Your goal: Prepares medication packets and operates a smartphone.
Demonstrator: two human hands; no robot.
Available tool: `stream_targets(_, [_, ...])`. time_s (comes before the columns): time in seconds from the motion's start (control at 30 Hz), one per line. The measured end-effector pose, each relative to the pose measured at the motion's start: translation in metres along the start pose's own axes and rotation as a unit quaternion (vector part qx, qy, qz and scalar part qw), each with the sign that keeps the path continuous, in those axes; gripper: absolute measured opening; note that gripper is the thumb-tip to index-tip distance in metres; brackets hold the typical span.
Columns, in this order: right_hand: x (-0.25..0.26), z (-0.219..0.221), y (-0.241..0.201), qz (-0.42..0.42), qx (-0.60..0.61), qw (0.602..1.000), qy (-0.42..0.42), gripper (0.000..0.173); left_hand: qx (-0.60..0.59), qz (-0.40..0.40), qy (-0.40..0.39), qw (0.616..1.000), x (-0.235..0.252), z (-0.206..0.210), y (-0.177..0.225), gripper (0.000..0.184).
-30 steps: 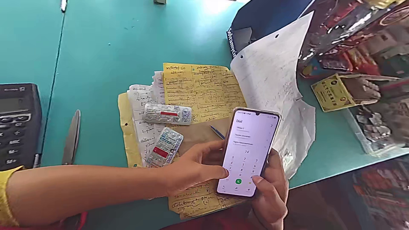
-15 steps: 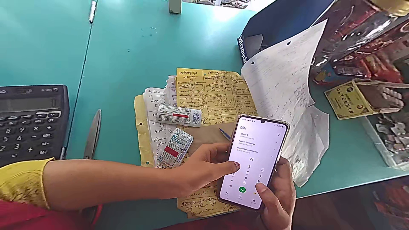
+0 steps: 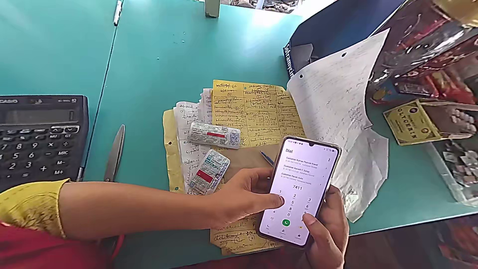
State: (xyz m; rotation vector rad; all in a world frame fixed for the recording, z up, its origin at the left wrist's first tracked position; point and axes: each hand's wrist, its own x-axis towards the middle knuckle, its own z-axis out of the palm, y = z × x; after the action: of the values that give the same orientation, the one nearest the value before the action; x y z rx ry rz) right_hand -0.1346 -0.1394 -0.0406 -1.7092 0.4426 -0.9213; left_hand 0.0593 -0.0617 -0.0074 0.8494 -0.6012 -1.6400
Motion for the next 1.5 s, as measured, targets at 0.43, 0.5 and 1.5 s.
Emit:
stream_targets(0.43, [0.0004,-0.0025,0.0016,0.031,0.063,0.998,-0.002,0.041,0.027,0.003,0.016,1.000,-0.0011,-0.0011,-0.0030,0.034])
stream_targets(0.5, [-0.0008,-0.0037,0.0024,0.029,0.062,0.998,-0.009,0.045,0.026,0.003,0.015,1.000,-0.0011,-0.0013,-0.0033,0.035])
stream_targets(1.5, [0.0001,-0.0026,0.0017,0.017,-0.016,1.000,-0.004,0.063,0.025,-0.004,0.025,0.999,-0.0018,0.0016,0.0013,0.032])
